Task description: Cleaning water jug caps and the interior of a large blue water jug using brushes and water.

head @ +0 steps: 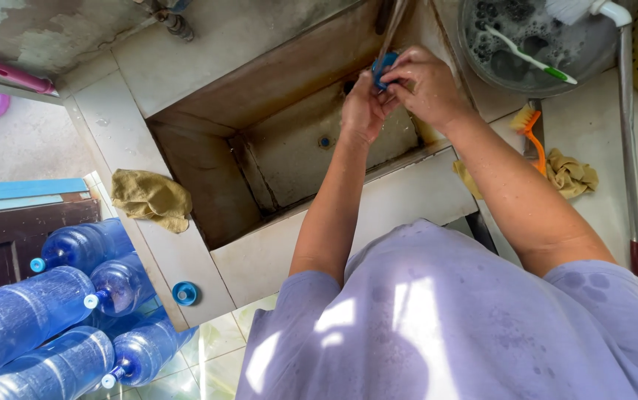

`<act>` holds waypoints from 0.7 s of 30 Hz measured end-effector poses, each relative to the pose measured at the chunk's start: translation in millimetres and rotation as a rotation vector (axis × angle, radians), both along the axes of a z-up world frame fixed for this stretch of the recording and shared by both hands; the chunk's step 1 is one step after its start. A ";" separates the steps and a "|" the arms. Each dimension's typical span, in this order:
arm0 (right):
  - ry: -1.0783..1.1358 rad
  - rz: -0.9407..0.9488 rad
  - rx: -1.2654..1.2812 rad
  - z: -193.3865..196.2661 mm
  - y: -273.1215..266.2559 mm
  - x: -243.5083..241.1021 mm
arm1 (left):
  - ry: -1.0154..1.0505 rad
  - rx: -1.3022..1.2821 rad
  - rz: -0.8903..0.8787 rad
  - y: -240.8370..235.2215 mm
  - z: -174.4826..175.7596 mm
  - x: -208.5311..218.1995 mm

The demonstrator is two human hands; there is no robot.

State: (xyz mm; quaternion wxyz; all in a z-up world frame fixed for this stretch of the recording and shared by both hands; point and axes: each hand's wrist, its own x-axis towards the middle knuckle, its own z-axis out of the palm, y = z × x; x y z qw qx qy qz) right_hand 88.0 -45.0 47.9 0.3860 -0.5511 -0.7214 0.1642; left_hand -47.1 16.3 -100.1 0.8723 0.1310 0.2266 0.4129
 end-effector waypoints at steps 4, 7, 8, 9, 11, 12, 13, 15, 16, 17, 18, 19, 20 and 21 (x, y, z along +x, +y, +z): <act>0.295 -0.108 -0.003 -35.2 2.6 -11.0 | 0.135 0.065 0.025 -7.8 12.3 -18.3; 0.614 -0.227 -0.308 -56.2 7.8 -22.9 | 0.232 0.073 0.051 -13.5 18.1 -35.7; 0.697 -0.199 -0.457 -68.3 8.9 -26.1 | 0.263 0.063 0.071 -15.5 13.7 -42.5; 0.777 -0.166 -0.602 -79.2 13.3 -28.7 | 0.292 0.058 0.092 -13.9 10.3 -48.6; 0.848 -0.129 -0.663 -83.5 23.8 -33.8 | 0.303 0.041 0.124 -12.1 3.1 -59.5; 0.920 -0.098 -0.722 -85.9 28.3 -36.9 | 0.312 0.025 0.149 -12.2 -0.7 -65.4; 0.920 -0.092 -0.725 -85.5 31.6 -36.9 | 0.314 0.024 0.155 -11.7 -0.5 -69.8; 1.068 -0.084 -0.813 -84.1 38.5 -35.3 | 0.276 0.030 0.196 -10.2 0.4 -76.7; 1.066 -0.080 -0.814 -81.2 40.8 -32.8 | 0.275 0.031 0.200 -8.7 5.8 -77.7; 1.081 -0.052 -0.824 -78.4 41.6 -29.1 | 0.259 0.027 0.201 -8.5 10.9 -77.5; 1.096 -0.025 -0.834 -75.6 42.4 -25.0 | 0.242 0.024 0.202 -8.2 15.8 -77.0; 1.094 -0.028 -0.832 -74.6 42.3 -21.1 | 0.239 0.024 0.200 -7.7 18.6 -74.5; 1.073 0.005 -0.834 -73.5 42.3 -16.7 | 0.230 0.020 0.195 -7.1 21.3 -71.5; 1.053 0.034 -0.834 -72.3 41.6 -11.8 | 0.222 0.017 0.187 -6.7 24.0 -68.0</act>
